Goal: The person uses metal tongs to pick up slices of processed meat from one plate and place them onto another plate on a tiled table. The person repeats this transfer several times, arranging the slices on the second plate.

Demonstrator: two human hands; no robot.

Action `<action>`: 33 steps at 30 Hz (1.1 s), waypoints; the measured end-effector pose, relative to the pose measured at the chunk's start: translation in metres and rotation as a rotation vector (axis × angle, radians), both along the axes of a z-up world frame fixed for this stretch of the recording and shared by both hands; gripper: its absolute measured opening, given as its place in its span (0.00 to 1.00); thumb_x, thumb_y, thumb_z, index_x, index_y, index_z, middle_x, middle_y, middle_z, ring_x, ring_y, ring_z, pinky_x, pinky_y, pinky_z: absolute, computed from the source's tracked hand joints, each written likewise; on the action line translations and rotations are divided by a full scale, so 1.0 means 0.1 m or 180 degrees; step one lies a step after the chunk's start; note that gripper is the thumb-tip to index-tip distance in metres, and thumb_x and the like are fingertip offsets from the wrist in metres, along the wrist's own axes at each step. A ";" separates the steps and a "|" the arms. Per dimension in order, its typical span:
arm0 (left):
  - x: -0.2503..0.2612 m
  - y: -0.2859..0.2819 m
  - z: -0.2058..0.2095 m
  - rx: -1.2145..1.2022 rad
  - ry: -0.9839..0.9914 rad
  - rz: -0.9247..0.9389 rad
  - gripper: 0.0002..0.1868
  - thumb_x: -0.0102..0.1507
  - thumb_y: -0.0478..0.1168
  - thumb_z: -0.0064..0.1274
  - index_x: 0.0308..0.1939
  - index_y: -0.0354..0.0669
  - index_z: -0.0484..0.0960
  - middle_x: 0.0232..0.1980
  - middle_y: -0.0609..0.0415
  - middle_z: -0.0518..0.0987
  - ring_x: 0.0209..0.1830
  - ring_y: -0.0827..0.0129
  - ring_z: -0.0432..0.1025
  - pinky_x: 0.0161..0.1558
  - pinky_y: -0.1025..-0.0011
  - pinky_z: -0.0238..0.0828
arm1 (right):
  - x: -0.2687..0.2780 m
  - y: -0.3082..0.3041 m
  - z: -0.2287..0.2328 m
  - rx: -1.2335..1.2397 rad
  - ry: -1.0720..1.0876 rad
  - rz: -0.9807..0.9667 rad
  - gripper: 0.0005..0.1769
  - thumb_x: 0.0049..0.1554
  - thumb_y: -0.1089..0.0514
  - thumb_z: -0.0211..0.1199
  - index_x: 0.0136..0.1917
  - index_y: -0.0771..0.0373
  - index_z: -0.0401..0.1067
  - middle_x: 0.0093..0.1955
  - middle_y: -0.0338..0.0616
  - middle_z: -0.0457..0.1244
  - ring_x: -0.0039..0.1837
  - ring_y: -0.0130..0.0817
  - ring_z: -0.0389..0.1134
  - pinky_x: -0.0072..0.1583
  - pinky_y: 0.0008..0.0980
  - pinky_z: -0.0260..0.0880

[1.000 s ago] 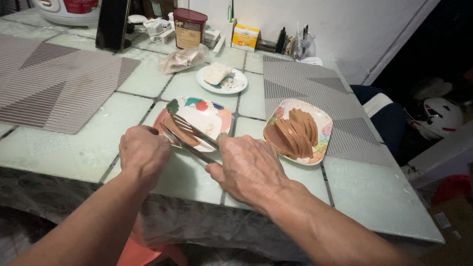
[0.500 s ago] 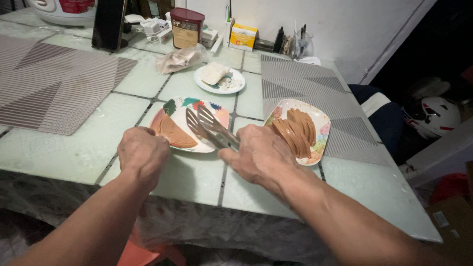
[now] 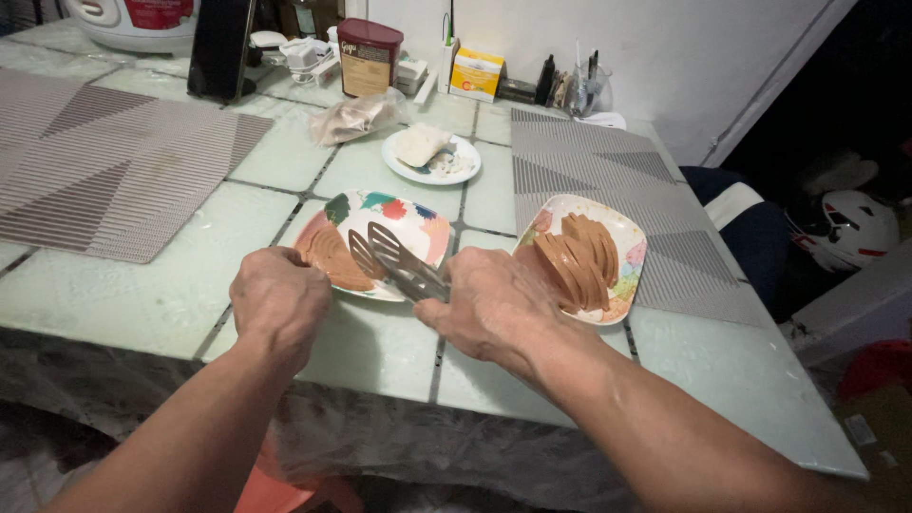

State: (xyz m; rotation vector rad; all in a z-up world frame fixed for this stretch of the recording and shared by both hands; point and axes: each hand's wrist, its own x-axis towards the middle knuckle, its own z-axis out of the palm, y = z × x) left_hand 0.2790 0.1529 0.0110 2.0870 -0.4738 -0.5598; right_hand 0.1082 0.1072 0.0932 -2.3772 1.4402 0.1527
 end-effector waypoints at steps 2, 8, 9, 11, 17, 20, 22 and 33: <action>0.00 0.00 -0.01 0.0006 -0.0062 0.0023 0.17 0.62 0.34 0.52 0.54 0.40 0.85 0.50 0.38 0.83 0.48 0.51 0.80 0.52 0.59 0.76 | -0.01 0.01 0.00 -0.0058 -0.0066 0.0054 0.17 0.54 0.46 0.65 0.42 0.63 0.79 0.35 0.50 0.70 0.38 0.41 0.72 0.46 0.44 0.73; 0.00 -0.01 0.01 0.0089 -0.0196 -0.0025 0.17 0.63 0.37 0.53 0.56 0.41 0.84 0.51 0.39 0.83 0.49 0.50 0.79 0.55 0.58 0.75 | -0.05 -0.03 -0.01 0.0013 -0.0120 -0.0139 0.15 0.54 0.47 0.65 0.44 0.60 0.78 0.34 0.47 0.68 0.38 0.38 0.71 0.45 0.43 0.72; 0.00 -0.01 0.02 0.0132 -0.0205 -0.0035 0.18 0.63 0.37 0.53 0.56 0.41 0.84 0.52 0.39 0.83 0.50 0.50 0.79 0.55 0.58 0.75 | -0.07 -0.04 0.00 0.0059 -0.0102 -0.0238 0.15 0.54 0.46 0.65 0.44 0.60 0.78 0.35 0.46 0.68 0.38 0.38 0.71 0.45 0.44 0.72; -0.02 -0.02 0.05 0.0212 -0.0058 0.0008 0.22 0.63 0.37 0.53 0.63 0.42 0.78 0.55 0.39 0.81 0.51 0.50 0.80 0.55 0.56 0.77 | -0.13 -0.09 0.00 0.0132 -0.0241 -0.0479 0.17 0.53 0.44 0.66 0.46 0.59 0.78 0.37 0.47 0.69 0.40 0.40 0.71 0.46 0.44 0.74; -0.16 -0.06 0.16 0.0225 -0.0890 -0.0092 0.26 0.60 0.36 0.55 0.64 0.46 0.75 0.67 0.39 0.65 0.66 0.44 0.61 0.63 0.53 0.64 | -0.51 -0.32 0.12 -0.0462 -0.0546 -0.0631 0.24 0.47 0.42 0.68 0.50 0.60 0.81 0.40 0.53 0.71 0.44 0.42 0.74 0.51 0.44 0.73; -0.29 -0.18 0.16 -0.0011 -0.1127 -0.0200 0.25 0.59 0.36 0.53 0.63 0.47 0.77 0.68 0.42 0.64 0.68 0.45 0.59 0.64 0.52 0.61 | -0.74 -0.35 0.16 -0.0616 -0.0796 -0.0717 0.24 0.46 0.43 0.68 0.49 0.60 0.82 0.41 0.53 0.72 0.46 0.43 0.74 0.54 0.42 0.72; -0.40 -0.30 0.15 -0.0091 -0.1271 -0.0278 0.24 0.60 0.35 0.51 0.61 0.46 0.79 0.68 0.41 0.65 0.67 0.44 0.59 0.64 0.51 0.59 | -0.89 -0.35 0.18 -0.0558 -0.0796 -0.0888 0.23 0.47 0.42 0.68 0.49 0.59 0.82 0.42 0.53 0.72 0.47 0.43 0.74 0.54 0.42 0.72; -1.19 -0.73 0.29 -0.0197 -0.1099 -0.0876 0.22 0.60 0.35 0.49 0.60 0.46 0.82 0.58 0.40 0.79 0.60 0.45 0.72 0.62 0.53 0.67 | -1.51 -0.43 0.22 -0.0439 -0.0681 -0.1475 0.26 0.46 0.43 0.66 0.49 0.65 0.81 0.41 0.55 0.73 0.45 0.46 0.76 0.52 0.45 0.74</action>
